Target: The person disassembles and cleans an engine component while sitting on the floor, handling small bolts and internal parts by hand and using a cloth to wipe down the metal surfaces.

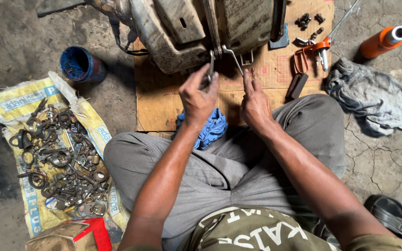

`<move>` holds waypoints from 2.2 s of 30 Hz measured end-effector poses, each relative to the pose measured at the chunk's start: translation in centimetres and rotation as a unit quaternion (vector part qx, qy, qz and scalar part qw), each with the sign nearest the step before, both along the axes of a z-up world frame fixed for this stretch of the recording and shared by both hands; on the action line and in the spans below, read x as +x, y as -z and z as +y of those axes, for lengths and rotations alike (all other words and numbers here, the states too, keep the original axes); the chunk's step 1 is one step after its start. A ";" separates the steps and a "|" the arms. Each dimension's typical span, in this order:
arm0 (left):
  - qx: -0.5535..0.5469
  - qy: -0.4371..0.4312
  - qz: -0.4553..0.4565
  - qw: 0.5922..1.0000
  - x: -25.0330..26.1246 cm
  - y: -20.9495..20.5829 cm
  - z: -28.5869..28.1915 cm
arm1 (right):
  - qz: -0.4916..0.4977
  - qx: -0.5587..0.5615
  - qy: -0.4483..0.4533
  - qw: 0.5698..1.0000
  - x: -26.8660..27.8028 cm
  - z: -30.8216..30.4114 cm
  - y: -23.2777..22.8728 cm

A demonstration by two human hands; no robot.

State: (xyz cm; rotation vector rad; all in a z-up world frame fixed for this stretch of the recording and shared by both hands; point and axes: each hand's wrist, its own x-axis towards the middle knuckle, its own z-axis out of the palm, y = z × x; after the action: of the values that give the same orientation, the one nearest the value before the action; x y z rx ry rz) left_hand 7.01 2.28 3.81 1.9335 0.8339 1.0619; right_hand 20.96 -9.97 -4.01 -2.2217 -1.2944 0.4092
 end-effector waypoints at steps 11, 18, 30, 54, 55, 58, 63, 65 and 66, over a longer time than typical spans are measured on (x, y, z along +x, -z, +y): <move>0.056 0.002 -0.018 0.998 0.1 0.1 3.3 | 0.029 -0.011 -0.036 0.999 -1.2 1.2 1.7; 0.052 0.004 -0.005 0.999 0.2 0.9 4.5 | 0.012 -0.017 -0.061 0.998 -0.8 0.6 0.6; 0.023 -0.009 -0.008 1.000 3.6 -0.8 8.2 | 0.012 0.004 -0.063 0.998 -0.7 0.6 0.0; 0.111 0.002 0.069 0.991 3.6 -1.7 7.8 | 0.059 0.028 -0.062 0.996 -0.7 0.7 -1.1; 0.113 -0.016 0.086 0.990 3.5 -2.0 6.8 | 0.061 0.029 -0.059 0.996 -0.6 0.9 -1.1; 0.238 0.009 0.002 0.971 2.3 -2.5 3.7 | 0.047 0.024 -0.062 0.997 -0.7 1.0 -0.9; 0.186 -0.015 0.033 0.982 1.4 -1.6 0.8 | 0.048 0.043 -0.065 0.996 -0.7 0.7 -0.4; 0.190 -0.022 0.022 0.981 1.1 -0.8 -1.0 | 0.049 0.046 -0.065 0.996 -0.5 1.0 -0.5; 0.166 -0.032 0.038 0.985 1.0 -0.2 -1.8 | 0.052 0.040 -0.061 0.996 -0.3 1.1 -0.5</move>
State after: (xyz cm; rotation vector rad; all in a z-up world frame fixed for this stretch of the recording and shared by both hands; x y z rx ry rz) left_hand 8.03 0.46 4.06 2.2497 0.8033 1.2353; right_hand 20.65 -8.86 -3.51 -2.0336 -1.3715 0.5030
